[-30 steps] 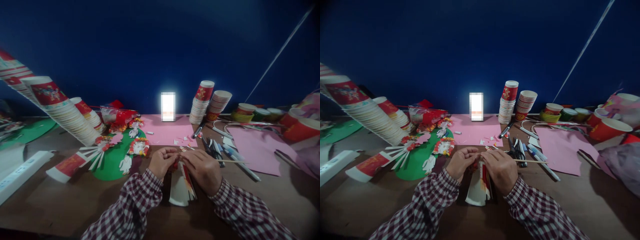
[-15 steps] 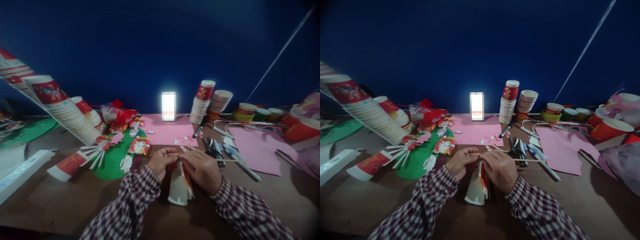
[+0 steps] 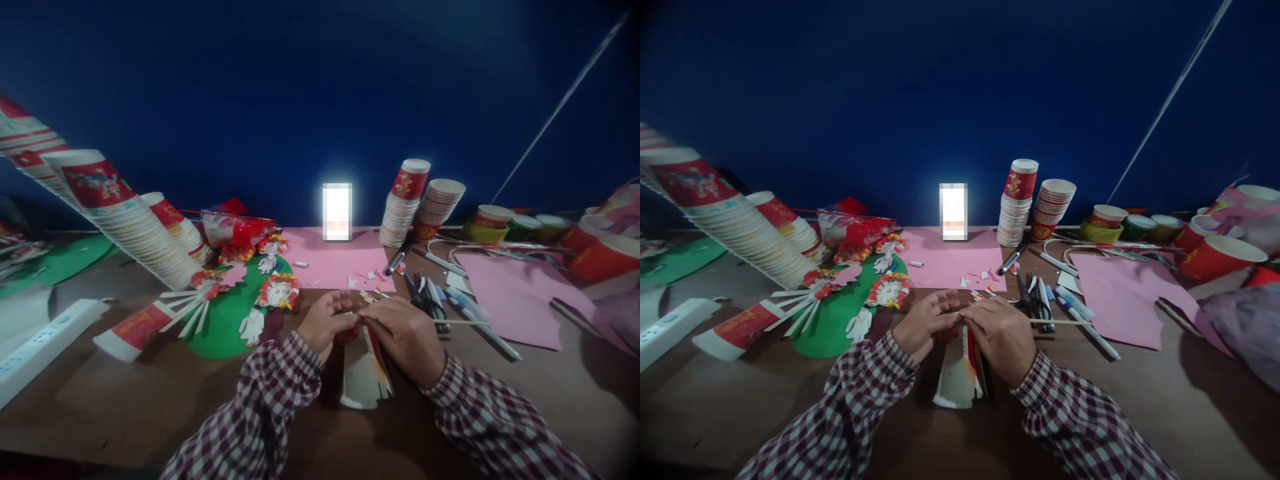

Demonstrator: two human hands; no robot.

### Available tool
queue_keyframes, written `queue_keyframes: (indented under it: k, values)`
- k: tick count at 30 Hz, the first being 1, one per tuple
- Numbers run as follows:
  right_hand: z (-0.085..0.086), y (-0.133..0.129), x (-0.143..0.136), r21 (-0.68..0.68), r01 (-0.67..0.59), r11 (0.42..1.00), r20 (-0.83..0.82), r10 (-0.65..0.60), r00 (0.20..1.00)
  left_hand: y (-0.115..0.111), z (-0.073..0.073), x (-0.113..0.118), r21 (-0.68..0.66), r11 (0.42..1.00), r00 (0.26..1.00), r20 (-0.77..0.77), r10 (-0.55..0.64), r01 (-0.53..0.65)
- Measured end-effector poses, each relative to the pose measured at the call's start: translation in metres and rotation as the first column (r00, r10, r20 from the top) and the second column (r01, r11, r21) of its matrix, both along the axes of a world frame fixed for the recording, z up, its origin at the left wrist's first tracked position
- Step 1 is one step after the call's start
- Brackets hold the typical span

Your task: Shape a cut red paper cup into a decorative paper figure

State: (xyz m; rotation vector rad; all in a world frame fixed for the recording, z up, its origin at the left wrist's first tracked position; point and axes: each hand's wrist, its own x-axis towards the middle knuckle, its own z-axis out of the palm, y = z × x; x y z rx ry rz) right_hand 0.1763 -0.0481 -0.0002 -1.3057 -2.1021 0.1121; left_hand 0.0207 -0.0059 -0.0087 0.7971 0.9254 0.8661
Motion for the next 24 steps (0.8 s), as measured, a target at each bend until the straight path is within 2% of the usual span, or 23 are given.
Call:
queue_keyframes:
  k: [4,8,12,16,24]
  values:
    - [-0.001,0.002,0.002,-0.016,0.034,0.999,-0.028,-0.035,0.999,-0.001,0.001,0.003,0.060,0.998,1.000,0.021,-0.005,0.004]
    - [-0.003,0.004,0.004,-0.020,0.073,0.997,-0.079,-0.074,0.994,-0.005,0.003,0.005,0.198,0.979,0.998,0.026,-0.051,0.045]
    - [-0.003,0.004,0.004,-0.023,0.093,0.995,-0.113,-0.095,0.989,-0.006,-0.002,0.006,0.320,0.939,0.992,-0.060,-0.109,0.123]
    - [-0.004,0.004,0.003,-0.003,0.067,0.998,-0.104,-0.067,0.992,-0.003,-0.007,0.007,0.318,0.935,0.978,-0.178,-0.104,0.157]
    - [-0.008,0.005,0.003,0.017,0.078,0.997,-0.068,-0.077,0.995,-0.002,-0.005,0.006,0.330,0.923,0.940,-0.330,-0.084,0.199]
